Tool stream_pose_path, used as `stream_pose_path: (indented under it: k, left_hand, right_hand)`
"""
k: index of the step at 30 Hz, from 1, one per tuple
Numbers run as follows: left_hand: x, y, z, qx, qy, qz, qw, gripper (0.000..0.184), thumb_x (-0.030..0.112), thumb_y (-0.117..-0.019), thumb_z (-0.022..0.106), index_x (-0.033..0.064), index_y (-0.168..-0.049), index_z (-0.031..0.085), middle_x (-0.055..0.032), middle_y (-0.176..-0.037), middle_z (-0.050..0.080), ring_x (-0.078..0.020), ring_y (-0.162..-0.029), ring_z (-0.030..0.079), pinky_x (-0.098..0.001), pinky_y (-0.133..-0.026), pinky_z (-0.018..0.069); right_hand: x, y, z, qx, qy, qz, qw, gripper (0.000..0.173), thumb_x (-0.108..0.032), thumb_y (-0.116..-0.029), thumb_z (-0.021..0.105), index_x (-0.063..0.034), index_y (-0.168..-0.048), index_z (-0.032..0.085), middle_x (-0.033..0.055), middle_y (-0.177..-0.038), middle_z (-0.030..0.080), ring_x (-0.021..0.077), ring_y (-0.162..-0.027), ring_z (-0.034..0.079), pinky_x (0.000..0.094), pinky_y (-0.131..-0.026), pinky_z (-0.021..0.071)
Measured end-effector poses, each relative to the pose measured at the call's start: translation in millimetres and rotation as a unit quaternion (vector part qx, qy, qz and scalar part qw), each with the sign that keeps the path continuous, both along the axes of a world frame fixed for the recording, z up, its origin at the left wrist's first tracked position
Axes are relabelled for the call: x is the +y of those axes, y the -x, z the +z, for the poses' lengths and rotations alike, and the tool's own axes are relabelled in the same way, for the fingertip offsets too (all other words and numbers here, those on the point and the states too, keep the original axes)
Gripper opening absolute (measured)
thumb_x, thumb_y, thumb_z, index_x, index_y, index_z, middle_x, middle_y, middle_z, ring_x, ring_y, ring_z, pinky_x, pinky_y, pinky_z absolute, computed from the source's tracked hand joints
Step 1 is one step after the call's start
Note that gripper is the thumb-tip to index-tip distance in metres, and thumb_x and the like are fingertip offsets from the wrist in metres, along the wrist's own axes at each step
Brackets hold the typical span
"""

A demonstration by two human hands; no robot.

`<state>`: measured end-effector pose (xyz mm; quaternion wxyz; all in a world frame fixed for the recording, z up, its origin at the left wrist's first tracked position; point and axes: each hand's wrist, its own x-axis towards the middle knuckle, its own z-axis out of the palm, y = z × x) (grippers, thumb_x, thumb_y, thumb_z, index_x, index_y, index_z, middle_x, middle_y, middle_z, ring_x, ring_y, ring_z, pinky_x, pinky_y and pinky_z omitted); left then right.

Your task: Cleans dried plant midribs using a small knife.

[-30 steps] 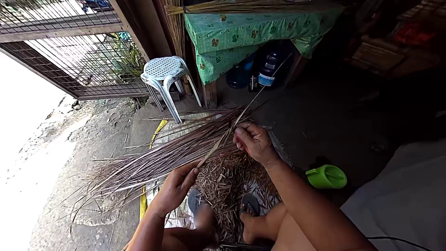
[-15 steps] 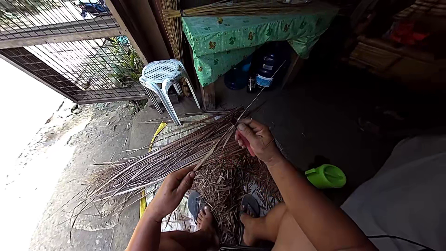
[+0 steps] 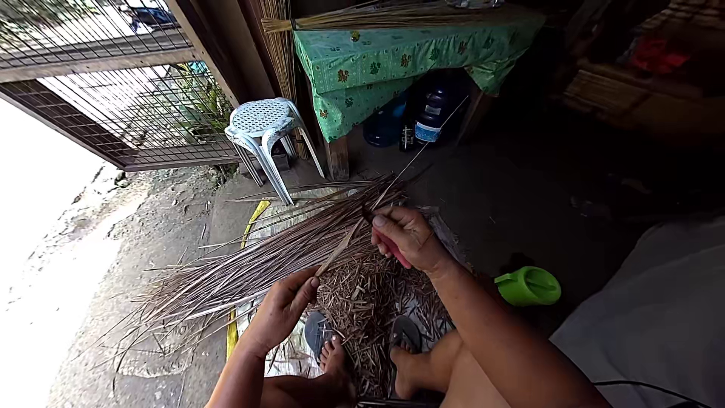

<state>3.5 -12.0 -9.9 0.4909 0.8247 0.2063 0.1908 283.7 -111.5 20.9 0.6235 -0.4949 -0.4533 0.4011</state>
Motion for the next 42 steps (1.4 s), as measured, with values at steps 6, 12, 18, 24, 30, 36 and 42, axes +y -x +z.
stream_pose_path:
  k: [6,12,18,24,30,36,42]
  left_hand:
    - [1,2,0,0.011,-0.018,0.018,1.0,0.037,0.031,-0.1083,0.045,0.0083,-0.125,0.068,0.009,-0.072,0.058,0.001,-0.06,0.052,-0.0182,-0.057,0.0465]
    - [-1,1,2,0.006,-0.011,0.015,1.0,0.036,0.031,-0.1083,0.045,0.0091,-0.126,0.068,0.0093,-0.072,0.057,0.0013,-0.058,0.05,-0.0176,-0.056,0.0452]
    - [0,2,1,0.003,-0.014,0.01,1.0,0.036,0.032,-0.1084,0.046,0.0095,-0.125,0.069,0.0092,-0.072,0.057,0.0013,-0.059,0.05,-0.0174,-0.057,0.0455]
    - [0,4,0,0.012,-0.012,0.011,1.0,0.039,0.034,-0.1093,0.043,0.0095,-0.126,0.068,0.0082,-0.074,0.06,0.0003,-0.059,0.053,-0.0184,-0.056,0.0471]
    - [-1,3,-1,0.005,0.004,-0.003,1.0,0.042,0.035,-0.1101,0.041,0.0068,-0.128,0.066,0.008,-0.075,0.062,0.0005,-0.059,0.053,-0.0178,-0.056,0.0468]
    - [0,1,3,-0.005,0.039,-0.035,0.999,0.043,0.038,-0.1103,0.04,0.0091,-0.128,0.068,0.009,-0.072,0.06,0.0009,-0.056,0.049,-0.0171,-0.052,0.0435]
    - [1,4,2,0.001,0.055,-0.048,0.997,0.043,0.038,-0.1099,0.041,0.0093,-0.126,0.069,0.0092,-0.071,0.06,0.001,-0.054,0.048,-0.0168,-0.05,0.0417]
  right_hand:
    - [1,21,-6,-0.023,0.051,0.109,0.992,0.021,-0.015,-0.1058,0.054,-0.0013,-0.097,0.068,0.0,-0.073,0.068,0.0042,-0.056,0.06,0.0185,-0.052,0.0508]
    - [3,11,-11,-0.081,-0.011,0.004,0.997,0.02,-0.014,-0.1046,0.056,-0.0003,-0.098,0.069,0.0026,-0.073,0.068,0.0065,-0.057,0.061,0.0203,-0.054,0.0527]
    - [8,-1,-13,-0.105,-0.072,-0.097,0.987,0.019,-0.014,-0.1049,0.055,-0.002,-0.101,0.069,0.0034,-0.073,0.067,0.0088,-0.057,0.061,0.0227,-0.053,0.0541]
    - [4,-9,-2,0.0,-0.022,-0.089,0.996,0.022,-0.016,-0.1069,0.05,-0.0029,-0.12,0.064,0.0065,-0.075,0.066,0.0118,-0.055,0.06,0.0243,-0.051,0.054]
    - [5,20,-14,0.02,0.012,0.086,0.996,0.021,-0.015,-0.1058,0.053,0.0003,-0.098,0.066,0.0044,-0.072,0.068,0.0077,-0.056,0.061,0.0208,-0.052,0.052]
    - [8,8,-17,-0.057,-0.071,-0.004,0.996,0.019,-0.012,-0.1049,0.055,-0.0002,-0.099,0.068,0.0046,-0.074,0.068,0.009,-0.058,0.062,0.0229,-0.055,0.0545]
    - [11,-5,-17,-0.092,-0.115,-0.092,0.985,0.019,-0.013,-0.1048,0.056,-0.0003,-0.109,0.07,0.0044,-0.075,0.068,0.01,-0.059,0.063,0.024,-0.055,0.056]
